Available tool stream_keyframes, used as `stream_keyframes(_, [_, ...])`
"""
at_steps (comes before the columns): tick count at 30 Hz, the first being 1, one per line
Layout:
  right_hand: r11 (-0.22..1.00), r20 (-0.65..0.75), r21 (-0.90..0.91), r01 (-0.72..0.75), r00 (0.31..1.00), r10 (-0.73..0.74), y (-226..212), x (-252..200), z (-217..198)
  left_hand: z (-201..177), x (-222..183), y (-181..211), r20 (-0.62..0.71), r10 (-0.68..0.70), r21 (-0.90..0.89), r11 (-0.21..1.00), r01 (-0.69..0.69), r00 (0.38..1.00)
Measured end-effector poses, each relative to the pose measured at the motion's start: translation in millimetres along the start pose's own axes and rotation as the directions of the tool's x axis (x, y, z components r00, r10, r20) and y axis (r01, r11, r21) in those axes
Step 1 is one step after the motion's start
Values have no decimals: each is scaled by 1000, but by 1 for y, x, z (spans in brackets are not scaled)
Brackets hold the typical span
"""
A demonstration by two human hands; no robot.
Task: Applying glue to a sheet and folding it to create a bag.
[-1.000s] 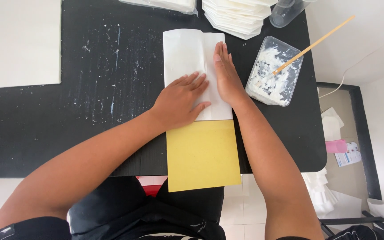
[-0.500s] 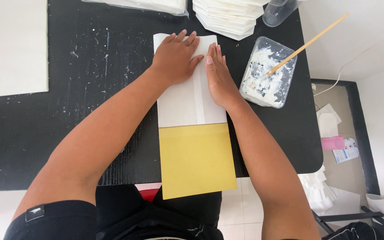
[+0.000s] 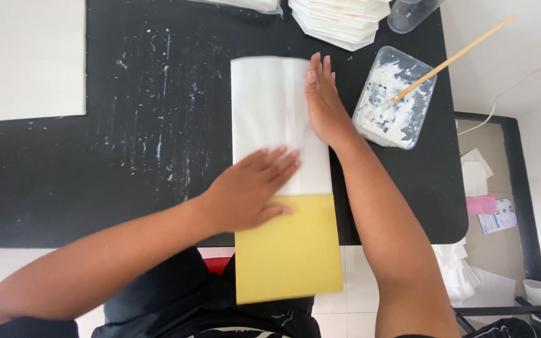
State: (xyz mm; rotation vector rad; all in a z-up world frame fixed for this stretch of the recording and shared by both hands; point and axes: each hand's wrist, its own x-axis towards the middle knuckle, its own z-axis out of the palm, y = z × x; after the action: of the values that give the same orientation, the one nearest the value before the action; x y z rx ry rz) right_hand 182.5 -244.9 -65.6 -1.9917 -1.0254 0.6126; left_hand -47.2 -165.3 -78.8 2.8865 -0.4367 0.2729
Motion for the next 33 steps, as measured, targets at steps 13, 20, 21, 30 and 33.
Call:
stream_keyframes(13, [856,170,-451,251,966,-194,-14,-9,7,-2,-34,-34,-116,-33,155,987,51,993])
stream_keyframes(20, [752,110,-642,149,989,-102,-5,-8,16,-46,-15,-35,117,35,-301,954,2,992])
stream_keyframes(21, [735,114,-661,151,988,-101,-5,-8,16,-48,-11,-42,75,5,-354,935,22,997])
stream_keyframes(30, [788,116,-546,284,957,-264,4,-6,22,-22,61,-162,10,-321,40,947,320,947])
stream_keyframes(33, [789,118,-553,267,963,-243,1,-6,21,-12,75,-182,23,-351,133,929,345,936])
